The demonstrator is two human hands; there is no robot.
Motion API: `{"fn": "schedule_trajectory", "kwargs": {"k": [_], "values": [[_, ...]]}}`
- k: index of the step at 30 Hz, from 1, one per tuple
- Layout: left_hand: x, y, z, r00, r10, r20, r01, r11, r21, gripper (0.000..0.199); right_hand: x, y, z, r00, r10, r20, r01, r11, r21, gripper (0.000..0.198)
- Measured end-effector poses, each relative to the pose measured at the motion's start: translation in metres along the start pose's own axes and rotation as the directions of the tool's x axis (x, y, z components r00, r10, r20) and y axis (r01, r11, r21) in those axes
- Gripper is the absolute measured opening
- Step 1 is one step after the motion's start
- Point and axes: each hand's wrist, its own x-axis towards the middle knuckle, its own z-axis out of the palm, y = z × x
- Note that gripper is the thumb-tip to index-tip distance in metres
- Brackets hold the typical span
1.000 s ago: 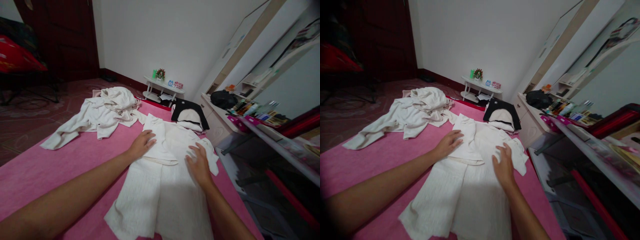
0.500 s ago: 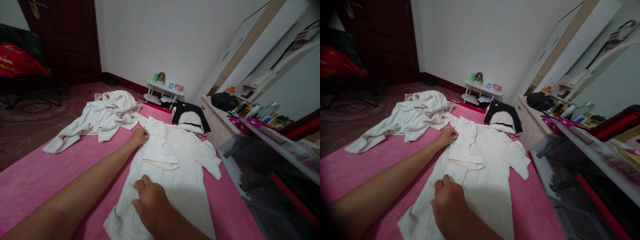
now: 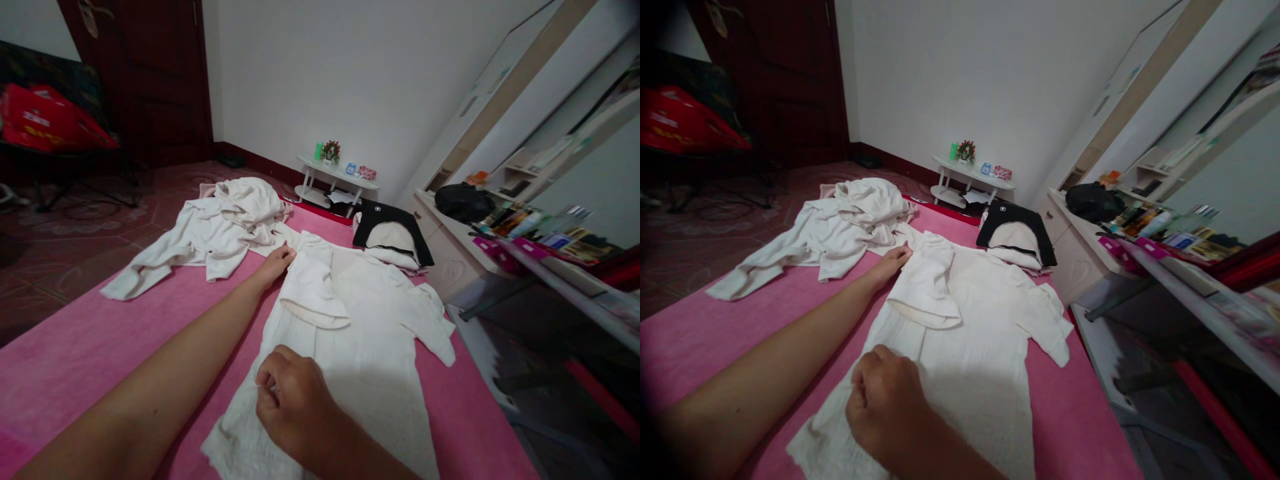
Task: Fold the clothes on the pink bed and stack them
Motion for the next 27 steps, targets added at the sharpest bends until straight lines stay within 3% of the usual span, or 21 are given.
{"fn": "schedule_trajectory", "kwargs": {"k": [5,10,13,15,17,21,23,25,27], "values": [[0.002,-0.007,-0.003,0.999,-0.018,-0.047,0.016,0.999,-0.043,0.023,-0.002,0.003,0.016,0.999,-0.041,0.020,0.042,0.997,-0.069,0.019],[0.008,-0.005,-0.011,0.986,0.010,-0.165,-0.005,1.000,0.030,0.014,-0.006,0.001,0.020,0.996,-0.034,0.082,0.048,0.983,-0.178,0.015],[0.008,0.019,-0.015,0.969,0.154,-0.191,-0.116,0.974,0.197,0.018,-0.007,-0.004,0.018,0.991,-0.035,0.128,0.061,0.976,-0.208,0.016],[0.002,0.038,-0.009,0.948,0.308,-0.083,-0.252,0.881,0.400,0.026,-0.008,-0.008,0.016,0.987,-0.041,0.157,0.075,0.973,-0.218,0.019],[-0.009,0.050,0.004,0.916,0.386,0.110,-0.376,0.732,0.569,0.038,-0.009,-0.011,0.014,0.983,-0.051,0.174,0.087,0.974,-0.209,0.022],[-0.039,0.041,0.038,0.880,0.265,0.395,-0.475,0.522,0.709,0.058,-0.012,-0.010,-0.005,0.963,-0.146,0.228,0.143,0.989,0.031,0.019],[-0.050,0.028,0.048,0.867,0.215,0.449,-0.495,0.466,0.733,0.057,-0.013,0.001,-0.023,0.977,-0.134,0.163,0.109,0.982,0.156,0.017],[-0.055,0.018,0.052,0.857,0.217,0.468,-0.514,0.443,0.735,0.054,-0.015,0.026,-0.046,1.000,0.013,-0.027,-0.009,0.984,0.178,0.016],[-0.055,0.014,0.052,0.851,0.234,0.471,-0.524,0.447,0.725,0.053,-0.021,0.066,-0.075,0.935,0.195,-0.298,-0.160,0.978,0.137,0.015]]}}
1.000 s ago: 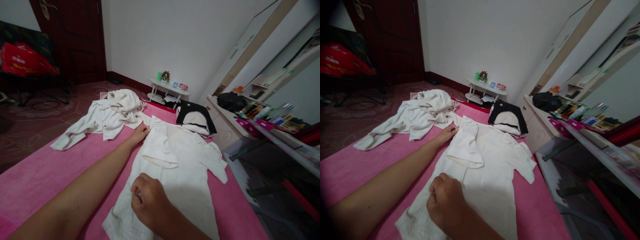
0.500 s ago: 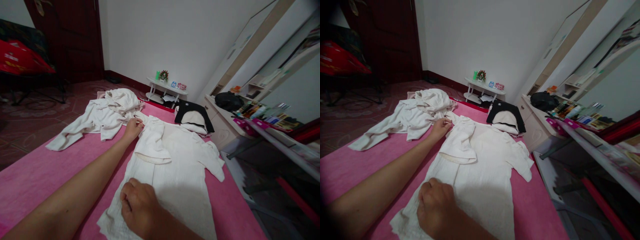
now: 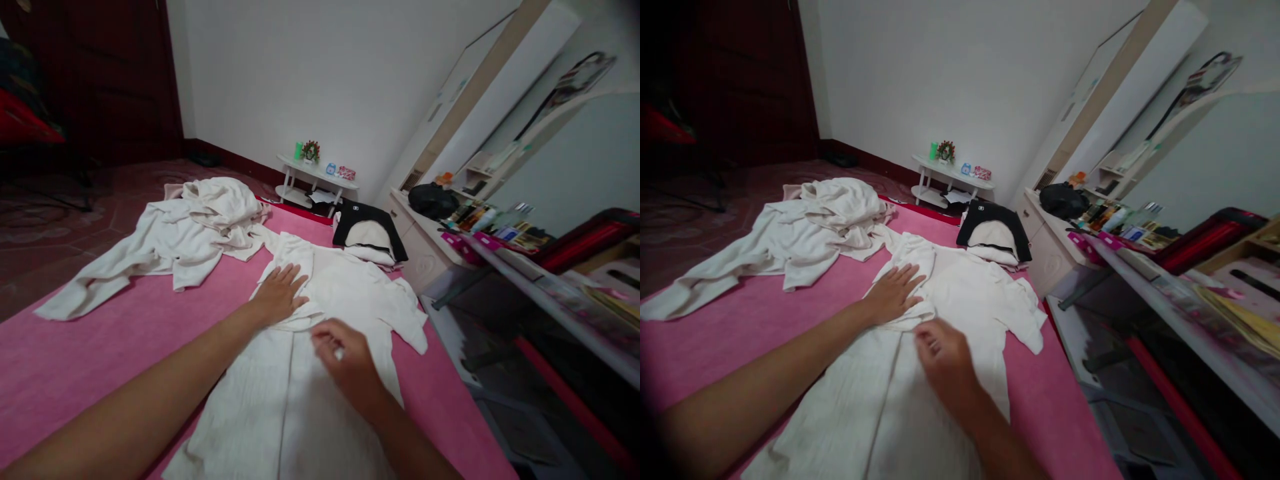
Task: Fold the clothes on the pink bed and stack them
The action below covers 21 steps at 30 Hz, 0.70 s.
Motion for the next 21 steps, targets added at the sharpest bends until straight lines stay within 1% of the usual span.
{"fn": "schedule_trajectory", "kwargs": {"k": [1,2,3,4,5,6,7,8,9,10,11,12,13,14,15,17,18,19,20,21], "values": [[0.000,0.000,0.000,1.000,-0.002,-0.008,0.002,1.000,-0.007,0.053,0.005,0.023,-0.019,0.987,0.037,-0.159,-0.047,0.997,-0.061,0.016],[0.001,-0.001,0.000,1.000,-0.006,-0.014,0.006,1.000,-0.011,0.053,0.008,0.048,-0.039,0.943,0.029,-0.331,-0.083,0.985,-0.153,0.019],[0.001,0.000,-0.001,1.000,-0.012,-0.019,0.012,1.000,-0.013,0.052,0.010,0.074,-0.059,0.895,0.002,-0.445,-0.135,0.954,-0.268,0.024],[0.002,0.000,-0.001,1.000,-0.018,-0.024,0.018,1.000,-0.010,0.052,0.010,0.099,-0.079,0.848,-0.019,-0.530,-0.212,0.904,-0.372,0.028],[0.002,0.001,-0.001,0.999,-0.021,-0.031,0.021,1.000,-0.005,0.051,0.008,0.123,-0.097,0.796,-0.012,-0.606,-0.280,0.879,-0.385,0.031],[0.002,0.001,-0.001,0.999,-0.022,-0.040,0.022,1.000,0.001,0.051,0.004,0.146,-0.113,0.762,0.011,-0.647,-0.339,0.859,-0.385,0.033],[0.001,0.002,0.000,0.999,-0.022,-0.050,0.022,1.000,0.009,0.051,0.000,0.165,-0.126,0.712,0.063,-0.699,-0.441,0.815,-0.376,0.032],[0.001,0.002,0.000,0.998,-0.019,-0.059,0.020,1.000,0.017,0.050,-0.005,0.181,-0.136,0.679,0.125,-0.724,-0.518,0.780,-0.351,0.031],[0.000,0.003,0.001,0.998,-0.015,-0.066,0.017,1.000,0.025,0.050,-0.010,0.193,-0.143,0.670,0.176,-0.721,-0.563,0.754,-0.339,0.030],[-0.001,0.003,0.002,0.998,-0.012,-0.070,0.014,0.999,0.033,0.051,-0.014,0.202,-0.148,0.672,0.228,-0.704,-0.595,0.732,-0.331,0.030],[-0.001,0.003,0.002,0.997,-0.009,-0.072,0.012,0.999,0.039,0.051,-0.015,0.206,-0.151,0.685,0.278,-0.673,-0.612,0.721,-0.325,0.030],[-0.001,0.003,0.002,0.997,-0.008,-0.072,0.011,0.999,0.042,0.051,-0.015,0.208,-0.153,0.695,0.321,-0.644,-0.621,0.719,-0.312,0.030],[-0.002,0.003,0.002,0.997,-0.007,-0.073,0.010,0.999,0.042,0.051,-0.011,0.205,-0.153,0.688,0.352,-0.635,-0.627,0.729,-0.275,0.029],[-0.002,0.003,0.001,0.997,-0.007,-0.075,0.010,0.999,0.037,0.051,-0.005,0.199,-0.153,0.666,0.370,-0.647,-0.628,0.747,-0.219,0.028],[-0.002,0.003,0.000,0.997,-0.006,-0.079,0.008,1.000,0.028,0.050,0.005,0.189,-0.151,0.634,0.373,-0.677,-0.617,0.772,-0.152,0.026],[-0.001,0.004,-0.005,0.996,0.013,-0.086,-0.014,1.000,-0.012,0.047,0.028,0.159,-0.145,0.562,0.331,-0.758,-0.545,0.838,-0.038,0.023],[-0.001,0.005,-0.008,0.995,0.036,-0.091,-0.041,0.998,-0.049,0.043,0.040,0.138,-0.140,0.554,0.294,-0.779,-0.484,0.875,-0.014,0.027],[-0.001,0.006,-0.012,0.993,0.070,-0.098,-0.080,0.992,-0.098,0.039,0.051,0.114,-0.132,0.567,0.252,-0.784,-0.420,0.908,-0.011,0.034],[-0.001,0.007,-0.017,0.988,0.107,-0.113,-0.124,0.980,-0.158,0.036,0.059,0.088,-0.124,0.631,0.201,-0.749,-0.330,0.944,-0.024,0.042],[-0.002,0.009,-0.022,0.981,0.136,-0.135,-0.164,0.961,-0.224,0.033,0.063,0.061,-0.115,0.747,0.099,-0.658,-0.151,0.988,-0.023,0.051]]}}
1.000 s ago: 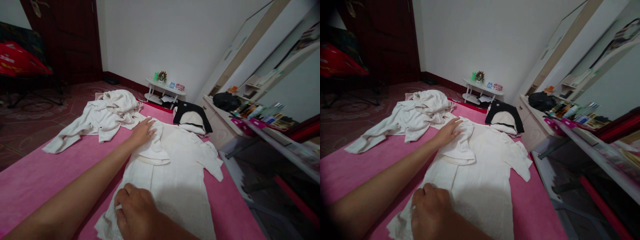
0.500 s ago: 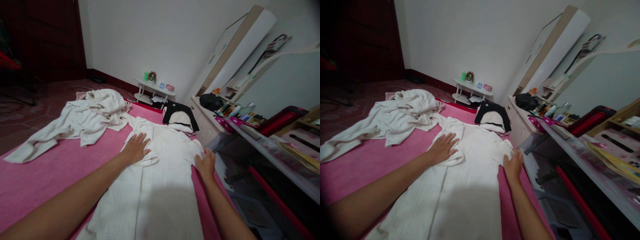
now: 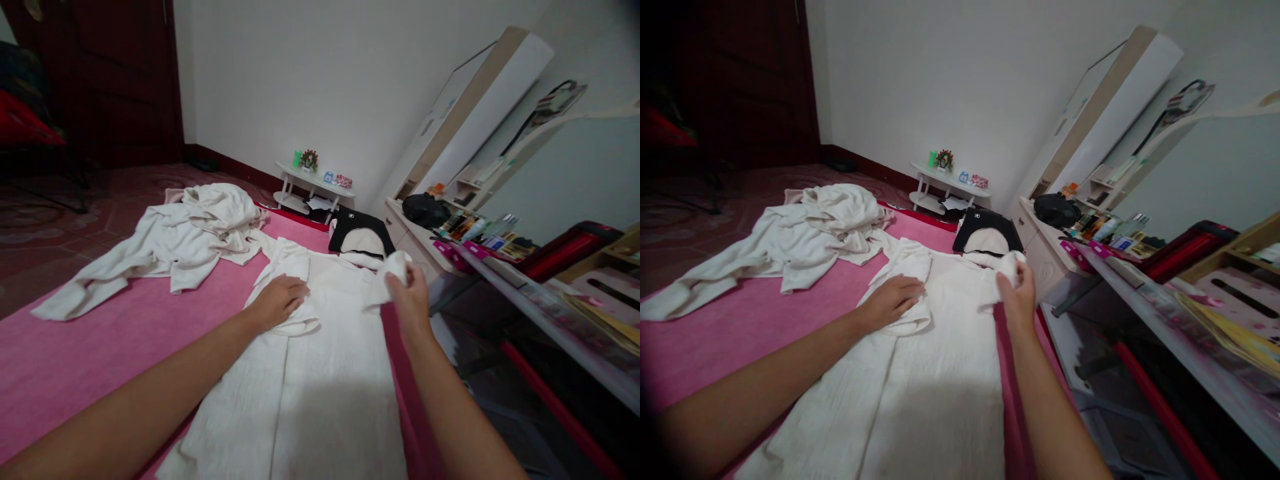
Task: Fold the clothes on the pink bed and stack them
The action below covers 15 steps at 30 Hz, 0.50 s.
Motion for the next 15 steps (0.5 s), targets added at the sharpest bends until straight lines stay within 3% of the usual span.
{"fn": "schedule_trajectory", "kwargs": {"k": [1,3,4,5,7,11,13,15], "values": [[0.000,0.003,-0.005,0.999,0.020,-0.028,-0.022,0.997,-0.069,0.031,-0.009,-0.026,0.004,0.975,-0.144,0.170,0.129,0.987,0.093,0.058],[-0.001,0.007,-0.013,0.993,-0.002,-0.115,-0.017,0.986,-0.169,0.028,-0.035,-0.067,0.005,0.818,-0.350,0.456,0.334,0.935,0.118,0.057],[-0.002,0.009,-0.016,0.985,-0.042,-0.168,0.008,0.981,-0.196,0.027,-0.050,-0.079,0.002,0.741,-0.405,0.535,0.421,0.902,0.099,0.045],[-0.003,0.009,-0.018,0.970,-0.091,-0.227,0.042,0.976,-0.214,0.025,-0.064,-0.083,-0.002,0.704,-0.411,0.580,0.456,0.887,0.075,0.033],[-0.003,0.007,-0.019,0.922,-0.184,-0.340,0.105,0.965,-0.238,0.022,-0.090,-0.073,-0.014,0.722,-0.333,0.607,0.437,0.899,-0.027,0.021],[0.003,-0.001,-0.012,0.857,-0.297,-0.420,0.186,0.940,-0.285,0.013,-0.122,-0.016,-0.036,0.855,-0.116,0.506,0.314,0.891,-0.326,0.036],[0.008,-0.004,-0.006,0.860,-0.333,-0.385,0.232,0.930,-0.287,0.023,-0.134,0.006,-0.046,0.866,-0.011,0.499,0.262,0.862,-0.435,0.048],[0.015,-0.003,-0.002,0.866,-0.374,-0.331,0.297,0.919,-0.260,0.041,-0.144,0.017,-0.055,0.839,0.115,0.531,0.194,0.850,-0.490,0.055]]}}
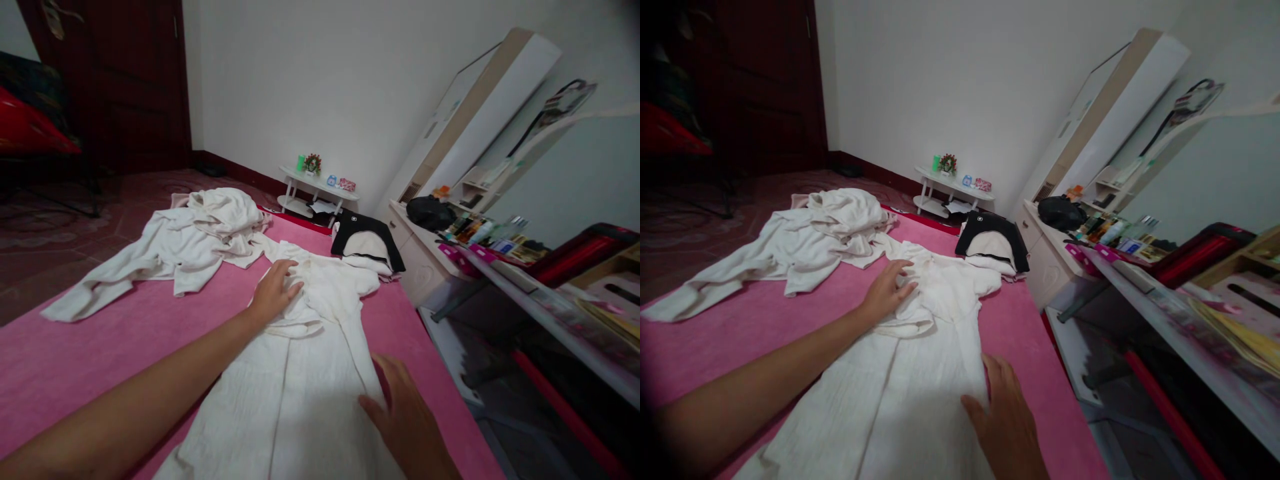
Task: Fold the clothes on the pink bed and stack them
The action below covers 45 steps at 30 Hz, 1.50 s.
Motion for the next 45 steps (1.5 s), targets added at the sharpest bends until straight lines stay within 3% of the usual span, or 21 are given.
{"fn": "schedule_trajectory", "kwargs": {"k": [3,6,9,13,17,19,22,25,29,31,34,37,40,42,45], "values": [[0.011,0.008,0.009,0.985,-0.143,0.096,0.130,0.983,0.128,0.063,-0.017,0.004,0.002,0.983,0.113,0.144,-0.118,0.993,0.025,0.062],[0.026,0.020,0.018,0.927,-0.288,0.241,0.230,0.943,0.240,0.071,-0.027,0.002,0.003,0.961,0.171,0.215,-0.187,0.981,0.057,0.060],[0.041,0.031,0.028,0.890,-0.299,0.343,0.210,0.939,0.273,0.057,-0.029,0.000,0.005,0.949,0.187,0.254,-0.226,0.965,0.135,0.056],[0.053,0.035,0.042,0.904,-0.257,0.341,0.186,0.956,0.226,0.018,-0.027,-0.005,0.004,0.940,0.230,0.250,-0.293,0.923,0.250,0.054],[0.069,0.032,0.045,0.943,-0.207,0.261,0.181,0.976,0.118,0.021,-0.024,-0.014,-0.008,0.950,0.236,0.205,-0.305,0.840,0.449,0.052],[0.079,0.033,0.040,0.963,-0.179,0.201,0.177,0.984,0.028,0.026,-0.022,-0.024,-0.017,0.956,0.197,0.218,-0.290,0.760,0.581,0.053],[0.090,0.040,0.020,0.986,-0.133,0.097,0.154,0.952,-0.263,0.029,-0.017,-0.041,-0.028,0.953,0.137,0.269,-0.291,0.654,0.699,0.055],[0.091,0.044,-0.008,0.989,-0.126,0.071,0.145,0.871,-0.469,0.031,-0.017,-0.057,-0.026,0.953,0.076,0.295,-0.270,0.657,0.704,0.057],[0.068,0.023,-0.040,0.976,-0.192,0.102,0.217,0.873,-0.437,0.030,-0.023,-0.069,-0.007,0.930,-0.050,0.364,-0.213,0.734,0.645,0.059],[0.049,0.001,-0.048,0.968,-0.223,0.115,0.250,0.901,-0.356,0.027,-0.020,-0.071,0.001,0.904,-0.137,0.404,-0.169,0.755,0.633,0.047],[0.019,-0.031,-0.047,0.940,-0.302,0.156,0.337,0.894,-0.296,0.024,0.008,-0.067,0.006,0.924,-0.112,0.364,-0.184,0.705,0.685,0.029],[-0.003,-0.045,-0.041,0.916,-0.348,0.200,0.398,0.854,-0.336,0.027,0.062,-0.050,0.006,0.975,0.077,0.209,-0.214,0.579,0.787,0.039],[-0.011,-0.045,-0.036,0.937,-0.280,0.207,0.338,0.874,-0.348,0.024,0.124,-0.023,0.015,0.973,0.231,0.007,-0.130,0.522,0.843,0.045],[-0.013,-0.041,-0.035,0.955,-0.236,0.181,0.286,0.896,-0.341,0.023,0.162,-0.005,0.026,0.943,0.313,-0.114,-0.092,0.573,0.814,0.045],[-0.014,-0.034,-0.036,0.968,-0.186,0.167,0.234,0.908,-0.347,0.025,0.206,0.013,0.041,0.918,0.316,-0.240,-0.053,0.697,0.715,0.045]]}}
